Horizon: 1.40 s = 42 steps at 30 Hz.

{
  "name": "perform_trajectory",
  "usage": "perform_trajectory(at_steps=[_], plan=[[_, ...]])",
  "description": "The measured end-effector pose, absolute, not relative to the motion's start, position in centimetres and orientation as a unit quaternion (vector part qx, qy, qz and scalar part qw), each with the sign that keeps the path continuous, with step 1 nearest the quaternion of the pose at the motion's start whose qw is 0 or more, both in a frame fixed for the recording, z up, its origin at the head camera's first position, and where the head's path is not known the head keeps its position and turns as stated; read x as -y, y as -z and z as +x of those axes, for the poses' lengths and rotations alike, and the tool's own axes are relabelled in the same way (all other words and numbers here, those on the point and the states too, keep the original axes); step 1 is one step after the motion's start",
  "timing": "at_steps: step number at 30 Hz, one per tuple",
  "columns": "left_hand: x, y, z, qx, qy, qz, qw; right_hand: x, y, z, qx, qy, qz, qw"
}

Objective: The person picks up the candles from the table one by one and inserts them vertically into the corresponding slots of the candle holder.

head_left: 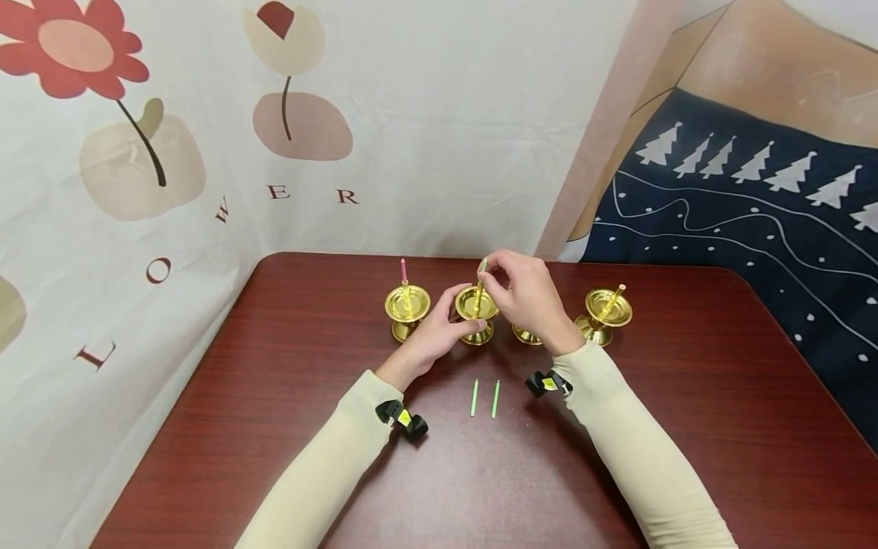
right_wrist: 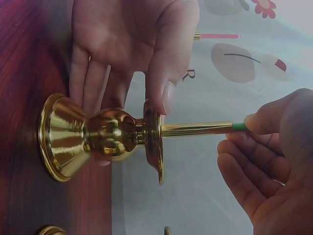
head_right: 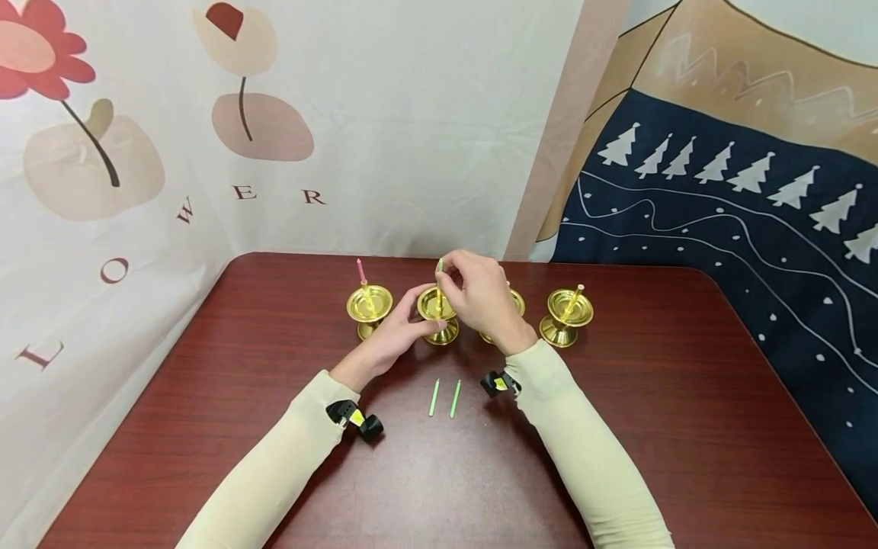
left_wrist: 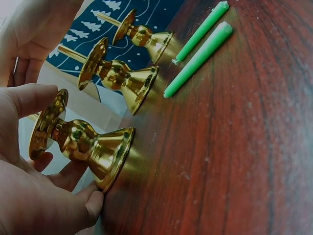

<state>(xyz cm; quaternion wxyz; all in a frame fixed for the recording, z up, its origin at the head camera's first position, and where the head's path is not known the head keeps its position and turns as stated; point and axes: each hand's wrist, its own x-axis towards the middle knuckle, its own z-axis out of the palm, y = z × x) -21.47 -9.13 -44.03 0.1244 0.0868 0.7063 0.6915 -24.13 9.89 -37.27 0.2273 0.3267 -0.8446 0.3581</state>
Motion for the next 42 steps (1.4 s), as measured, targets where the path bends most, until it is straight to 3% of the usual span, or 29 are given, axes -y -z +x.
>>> perform_trajectory(at_steps=[13,23,31,42], plan=[[9.3,44.0,-21.3,-0.714,-0.686,0.081,0.111,-11.5,37.4,-21.4,0.865,-0.403,0.263,0.139],[10.2,43.9,-21.2,-0.716,-0.686,0.064,0.113,-13.7,40.8,-17.4,0.889,-0.32,0.326,-0.001],[11.3,43.9,-21.3,-0.712,-0.69,0.057,0.121,-13.4,43.3,-15.7,0.909,-0.265,0.32,-0.035],[12.1,43.2,-21.1,-0.717,-0.676,0.065,0.159,-13.6,42.8,-15.3,0.929,-0.242,0.271,-0.072]])
